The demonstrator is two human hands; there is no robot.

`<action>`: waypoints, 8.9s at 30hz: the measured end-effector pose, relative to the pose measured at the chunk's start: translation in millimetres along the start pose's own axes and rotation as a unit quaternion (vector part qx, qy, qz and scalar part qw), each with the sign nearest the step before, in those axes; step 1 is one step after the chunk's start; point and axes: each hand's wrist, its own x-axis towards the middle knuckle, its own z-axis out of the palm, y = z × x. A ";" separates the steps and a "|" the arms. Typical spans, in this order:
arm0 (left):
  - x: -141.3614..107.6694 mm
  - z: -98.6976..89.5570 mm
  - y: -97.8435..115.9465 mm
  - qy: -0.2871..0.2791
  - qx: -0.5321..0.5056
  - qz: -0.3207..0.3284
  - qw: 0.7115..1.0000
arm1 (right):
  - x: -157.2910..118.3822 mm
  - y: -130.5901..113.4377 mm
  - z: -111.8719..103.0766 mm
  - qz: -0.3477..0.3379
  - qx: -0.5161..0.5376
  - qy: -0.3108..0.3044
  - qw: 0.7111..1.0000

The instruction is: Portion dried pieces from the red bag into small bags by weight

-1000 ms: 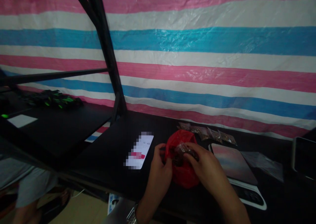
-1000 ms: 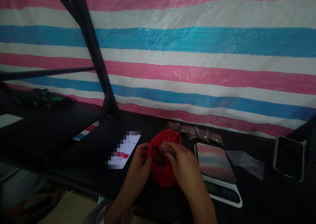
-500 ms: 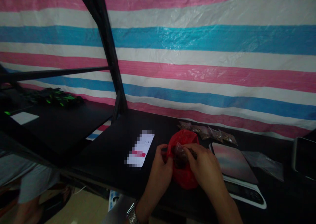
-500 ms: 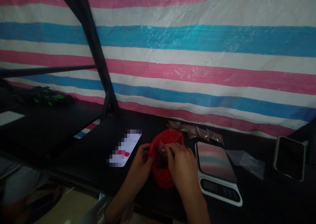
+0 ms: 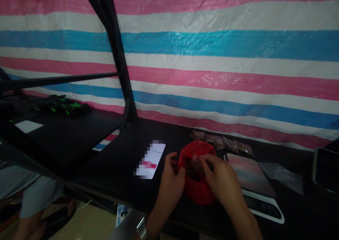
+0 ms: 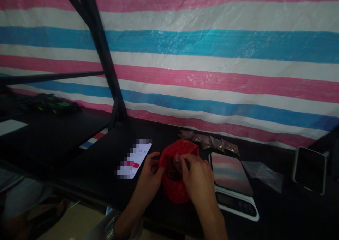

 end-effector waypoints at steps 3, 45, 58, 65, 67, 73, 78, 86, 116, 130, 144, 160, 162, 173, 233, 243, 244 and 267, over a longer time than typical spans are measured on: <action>-2.1 1.3 5.4 0.040 0.038 0.049 0.997 | 0.2 2.5 1.2 -0.001 0.045 -0.009 0.999; -1.2 17.0 17.5 0.000 0.132 0.299 0.945 | -5.1 7.1 -3.8 0.053 0.503 0.012 0.862; -1.0 5.6 20.0 0.002 0.061 0.223 0.973 | 2.0 29.0 -30.4 0.091 0.394 0.172 0.898; 3.5 -6.1 26.2 0.085 0.087 0.221 0.968 | 1.4 136.6 -62.4 0.181 0.099 0.257 0.944; 3.3 -9.7 26.7 0.088 0.106 0.228 0.964 | -1.5 149.3 -60.8 0.196 0.057 0.261 0.944; 2.7 -19.3 25.9 0.088 0.135 0.238 0.958 | -18.5 159.1 -60.6 0.269 -0.055 0.305 0.912; 2.9 -22.0 26.1 0.110 0.143 0.237 0.955 | -25.7 162.3 -60.6 0.289 -0.088 0.299 0.905; -0.4 -15.2 27.1 0.106 0.174 0.263 0.943 | -24.6 165.4 -58.7 0.237 -0.096 0.258 0.932; -18.1 10.6 25.3 0.093 0.238 0.424 0.869 | -13.3 136.8 -73.7 0.103 0.083 0.229 0.964; -48.6 41.6 19.4 0.031 0.074 0.168 0.982 | -23.9 -34.6 -58.4 -0.087 0.268 -0.002 0.960; -11.8 -13.9 18.1 0.035 0.113 0.081 0.990 | 1.6 12.9 -0.5 0.003 -0.049 -0.116 0.992; 10.6 -1.9 1.3 0.000 -0.141 -0.031 0.990 | 10.5 11.6 26.7 0.011 0.095 -0.087 0.992; 9.9 -1.9 2.5 0.000 -0.121 -0.024 0.992 | 10.9 15.5 28.7 0.025 0.131 -0.085 0.987; 14.3 -11.1 2.7 0.018 0.027 0.096 0.995 | 16.4 27.1 29.2 0.024 0.409 -0.062 0.910; 4.9 -19.8 -6.1 0.057 0.287 0.313 0.903 | -5.7 129.6 -59.6 0.235 0.097 0.220 0.942; 7.0 -18.5 -10.0 0.019 0.301 0.292 0.908 | -12.5 139.2 -63.0 0.269 0.007 0.298 0.916; 6.7 -18.6 -10.2 0.019 0.297 0.291 0.909 | -13.3 140.4 -63.3 0.276 0.002 0.298 0.914; -14.4 7.6 -2.6 0.057 0.074 0.026 0.995 | -13.6 138.1 -57.1 0.295 0.027 0.250 0.922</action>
